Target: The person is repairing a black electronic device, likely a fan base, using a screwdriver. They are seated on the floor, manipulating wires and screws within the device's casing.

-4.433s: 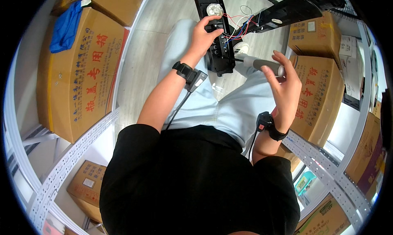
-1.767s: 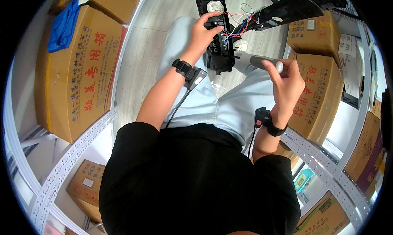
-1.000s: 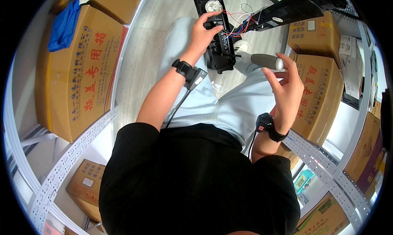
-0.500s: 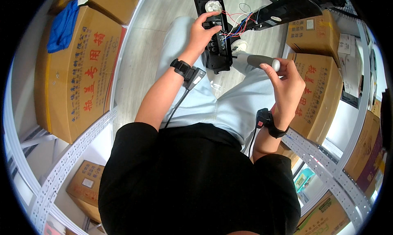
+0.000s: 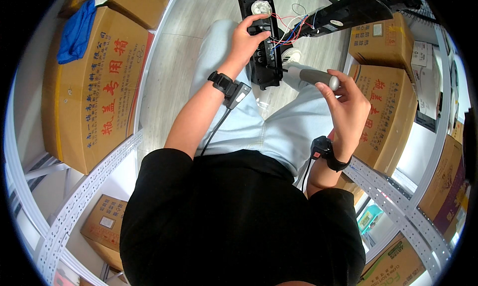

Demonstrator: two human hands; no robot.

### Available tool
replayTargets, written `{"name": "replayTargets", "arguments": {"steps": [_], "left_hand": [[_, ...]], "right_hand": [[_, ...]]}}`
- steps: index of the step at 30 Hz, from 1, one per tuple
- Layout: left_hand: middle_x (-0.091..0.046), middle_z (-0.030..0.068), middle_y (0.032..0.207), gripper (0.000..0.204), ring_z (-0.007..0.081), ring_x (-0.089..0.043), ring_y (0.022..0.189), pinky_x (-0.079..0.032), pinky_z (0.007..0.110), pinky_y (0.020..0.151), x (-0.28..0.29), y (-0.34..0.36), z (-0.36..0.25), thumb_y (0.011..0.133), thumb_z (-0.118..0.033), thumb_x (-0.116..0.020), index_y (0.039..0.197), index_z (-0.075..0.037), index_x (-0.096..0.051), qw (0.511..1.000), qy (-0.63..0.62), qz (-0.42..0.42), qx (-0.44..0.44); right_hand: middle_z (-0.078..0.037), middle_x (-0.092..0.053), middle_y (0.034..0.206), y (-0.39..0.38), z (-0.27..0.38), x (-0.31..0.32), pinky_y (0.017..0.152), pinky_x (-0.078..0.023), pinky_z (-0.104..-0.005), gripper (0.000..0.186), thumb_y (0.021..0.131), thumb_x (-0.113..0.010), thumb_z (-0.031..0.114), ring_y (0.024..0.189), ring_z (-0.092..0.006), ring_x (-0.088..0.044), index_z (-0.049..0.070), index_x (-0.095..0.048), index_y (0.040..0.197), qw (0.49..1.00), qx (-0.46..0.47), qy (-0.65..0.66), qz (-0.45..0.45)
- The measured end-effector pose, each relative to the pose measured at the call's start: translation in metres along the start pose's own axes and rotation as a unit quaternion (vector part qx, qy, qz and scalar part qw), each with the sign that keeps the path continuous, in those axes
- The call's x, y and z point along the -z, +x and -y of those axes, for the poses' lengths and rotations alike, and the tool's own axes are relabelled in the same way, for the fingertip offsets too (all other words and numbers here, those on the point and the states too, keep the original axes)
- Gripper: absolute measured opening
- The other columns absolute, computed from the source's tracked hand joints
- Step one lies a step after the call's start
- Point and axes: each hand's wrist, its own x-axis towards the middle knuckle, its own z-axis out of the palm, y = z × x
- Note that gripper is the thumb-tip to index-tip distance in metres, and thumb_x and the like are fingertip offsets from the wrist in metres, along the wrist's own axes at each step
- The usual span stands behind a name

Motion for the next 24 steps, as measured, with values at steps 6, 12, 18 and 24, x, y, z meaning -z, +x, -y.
{"name": "replayTargets", "arguments": {"steps": [6,12,18,24], "left_hand": [[-0.064,0.0052,0.105,0.044,0.0113,-0.061,0.091,-0.052,0.026,0.077,-0.0011,-0.0019,-0.0043,0.076,0.007,-0.068,0.118,-0.006,-0.06,0.999,-0.029,-0.01,0.024],[-0.063,0.0051,0.106,0.044,0.0117,-0.061,0.091,-0.051,0.026,0.078,-0.0008,-0.002,-0.0048,0.077,0.007,-0.068,0.117,-0.006,-0.059,0.996,-0.077,-0.011,0.033],[-0.064,0.0046,0.106,0.044,0.0111,-0.061,0.091,-0.051,0.026,0.08,-0.0023,-0.0023,-0.0074,0.076,0.007,-0.068,0.118,-0.006,-0.06,0.999,-0.024,-0.009,0.023],[-0.064,0.0044,0.104,0.045,0.0112,-0.061,0.091,-0.051,0.026,0.08,-0.0004,-0.0004,-0.0019,0.076,0.007,-0.068,0.118,-0.006,-0.06,1.0,-0.024,-0.012,-0.005]], "right_hand": [[-0.009,-0.067,0.08,-0.0004,0.0048,-0.0012,0.06,-0.05,-0.0252,0.037,0.072,-0.081,0.023,0.07,-0.013,-0.064,0.007,-0.067,0.103,1.0,0.006,-0.002,-0.02],[-0.008,-0.066,0.082,-0.0017,0.0051,0.0032,0.061,-0.05,-0.0253,0.04,0.072,-0.08,0.015,0.067,-0.0133,-0.062,0.009,-0.066,0.109,0.998,0.044,0.052,0.009],[-0.007,-0.065,0.079,-0.0023,-0.0026,0.0,0.059,-0.048,-0.0247,0.038,0.073,-0.079,0.016,0.064,-0.0119,-0.061,0.01,-0.066,0.108,1.0,0.017,0.016,0.007],[-0.007,-0.066,0.079,-0.0018,0.0029,0.0005,0.059,-0.048,-0.024,0.037,0.074,-0.078,0.015,0.064,-0.0119,-0.061,0.009,-0.065,0.108,1.0,-0.009,0.009,0.008]]}}
